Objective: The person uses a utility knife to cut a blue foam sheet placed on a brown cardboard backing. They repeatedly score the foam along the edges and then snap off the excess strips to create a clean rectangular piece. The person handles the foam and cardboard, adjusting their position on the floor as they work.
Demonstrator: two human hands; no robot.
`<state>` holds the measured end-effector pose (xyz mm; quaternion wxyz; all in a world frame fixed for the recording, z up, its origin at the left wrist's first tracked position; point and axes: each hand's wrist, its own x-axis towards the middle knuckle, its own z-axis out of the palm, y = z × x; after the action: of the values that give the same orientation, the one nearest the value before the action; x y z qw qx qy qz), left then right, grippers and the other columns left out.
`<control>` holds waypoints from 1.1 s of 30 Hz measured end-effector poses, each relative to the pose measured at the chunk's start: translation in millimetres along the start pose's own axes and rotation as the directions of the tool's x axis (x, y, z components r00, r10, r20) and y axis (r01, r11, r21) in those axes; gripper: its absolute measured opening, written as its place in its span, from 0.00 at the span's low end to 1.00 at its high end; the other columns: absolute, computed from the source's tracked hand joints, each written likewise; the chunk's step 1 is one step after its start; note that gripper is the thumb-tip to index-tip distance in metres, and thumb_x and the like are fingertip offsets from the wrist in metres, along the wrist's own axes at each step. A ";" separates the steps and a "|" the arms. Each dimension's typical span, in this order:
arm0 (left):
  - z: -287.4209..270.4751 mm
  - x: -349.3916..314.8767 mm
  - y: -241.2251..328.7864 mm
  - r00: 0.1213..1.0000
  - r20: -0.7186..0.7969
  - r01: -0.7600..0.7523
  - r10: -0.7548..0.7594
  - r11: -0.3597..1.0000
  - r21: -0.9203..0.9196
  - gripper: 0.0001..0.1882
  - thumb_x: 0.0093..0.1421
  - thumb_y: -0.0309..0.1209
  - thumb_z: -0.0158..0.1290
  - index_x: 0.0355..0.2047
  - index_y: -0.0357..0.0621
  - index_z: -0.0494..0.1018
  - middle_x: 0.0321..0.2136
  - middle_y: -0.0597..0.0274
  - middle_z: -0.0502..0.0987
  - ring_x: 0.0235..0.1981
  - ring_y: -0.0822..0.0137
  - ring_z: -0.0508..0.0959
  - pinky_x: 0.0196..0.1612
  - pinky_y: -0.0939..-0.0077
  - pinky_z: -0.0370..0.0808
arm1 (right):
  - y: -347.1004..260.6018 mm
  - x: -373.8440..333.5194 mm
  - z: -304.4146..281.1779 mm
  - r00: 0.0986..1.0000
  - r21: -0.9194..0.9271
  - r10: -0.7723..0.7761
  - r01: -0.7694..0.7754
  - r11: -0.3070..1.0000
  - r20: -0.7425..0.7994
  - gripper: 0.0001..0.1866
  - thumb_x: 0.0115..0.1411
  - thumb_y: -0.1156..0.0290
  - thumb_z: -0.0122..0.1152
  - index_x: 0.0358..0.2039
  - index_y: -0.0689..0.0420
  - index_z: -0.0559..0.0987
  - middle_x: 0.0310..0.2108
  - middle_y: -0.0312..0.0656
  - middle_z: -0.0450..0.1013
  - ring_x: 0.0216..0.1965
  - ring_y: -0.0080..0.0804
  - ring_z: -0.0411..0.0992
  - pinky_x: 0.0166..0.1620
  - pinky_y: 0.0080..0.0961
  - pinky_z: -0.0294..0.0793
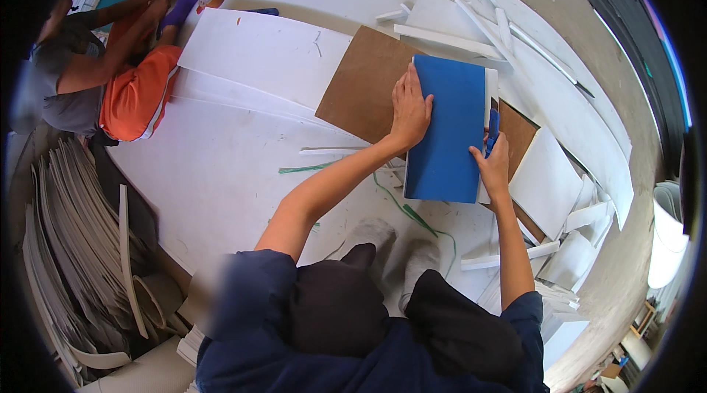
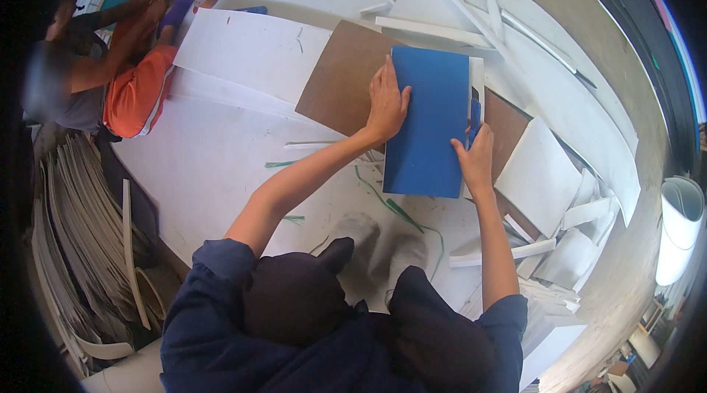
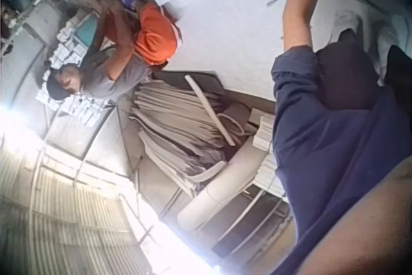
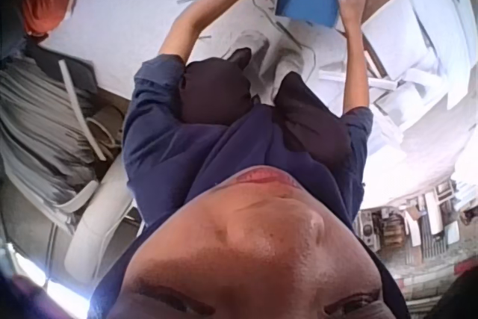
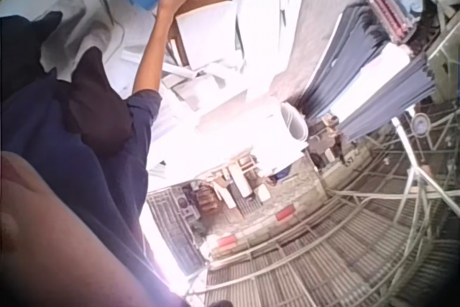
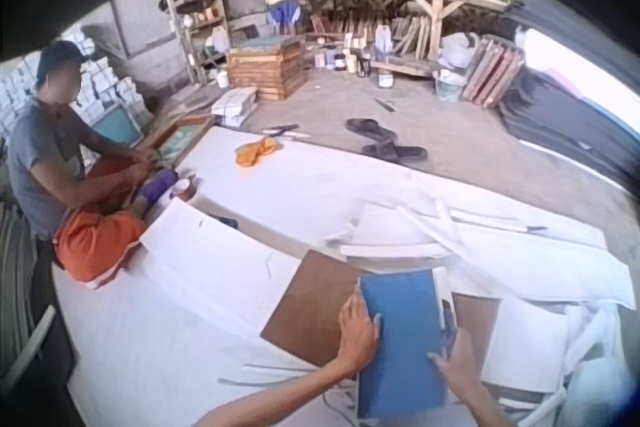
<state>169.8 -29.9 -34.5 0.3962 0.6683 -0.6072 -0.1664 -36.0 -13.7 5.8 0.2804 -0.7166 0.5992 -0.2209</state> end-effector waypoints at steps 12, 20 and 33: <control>-0.1 45.6 -0.3 0.965 0.049 -0.259 0.258 0.904 0.340 0.35 0.55 0.36 0.46 0.58 0.34 0.47 0.57 0.43 0.49 0.59 0.51 0.49 0.59 0.47 0.41 | 6.4 -4.0 7.5 0.997 0.013 -0.021 0.021 1.000 -0.070 0.26 0.44 0.75 0.63 0.43 0.65 0.63 0.39 0.49 0.62 0.44 0.47 0.61 0.47 0.35 0.61; 20.5 78.0 1.8 0.914 0.135 -0.406 0.383 0.869 0.284 0.25 0.50 0.44 0.53 0.42 0.38 0.65 0.36 0.52 0.67 0.43 0.54 0.65 0.50 0.61 0.59 | 6.7 -2.0 8.4 0.999 0.133 0.035 -0.031 0.991 -0.028 0.25 0.43 0.75 0.64 0.40 0.64 0.63 0.38 0.48 0.61 0.42 0.45 0.63 0.46 0.33 0.62; -45.0 -89.4 51.0 0.704 0.603 -0.509 0.375 0.859 0.060 0.42 0.48 0.47 0.55 0.58 0.39 0.52 0.61 0.48 0.47 0.63 0.53 0.45 0.59 0.42 0.38 | 22.2 5.6 7.7 0.998 0.218 0.060 -0.058 0.974 -0.002 0.23 0.41 0.70 0.68 0.32 0.62 0.64 0.34 0.48 0.62 0.39 0.46 0.65 0.41 0.35 0.64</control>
<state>148.3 71.8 8.1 0.1464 0.4603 -0.8548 -0.1896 -46.3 -21.0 -14.9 0.3610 -0.6625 0.5938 -0.2797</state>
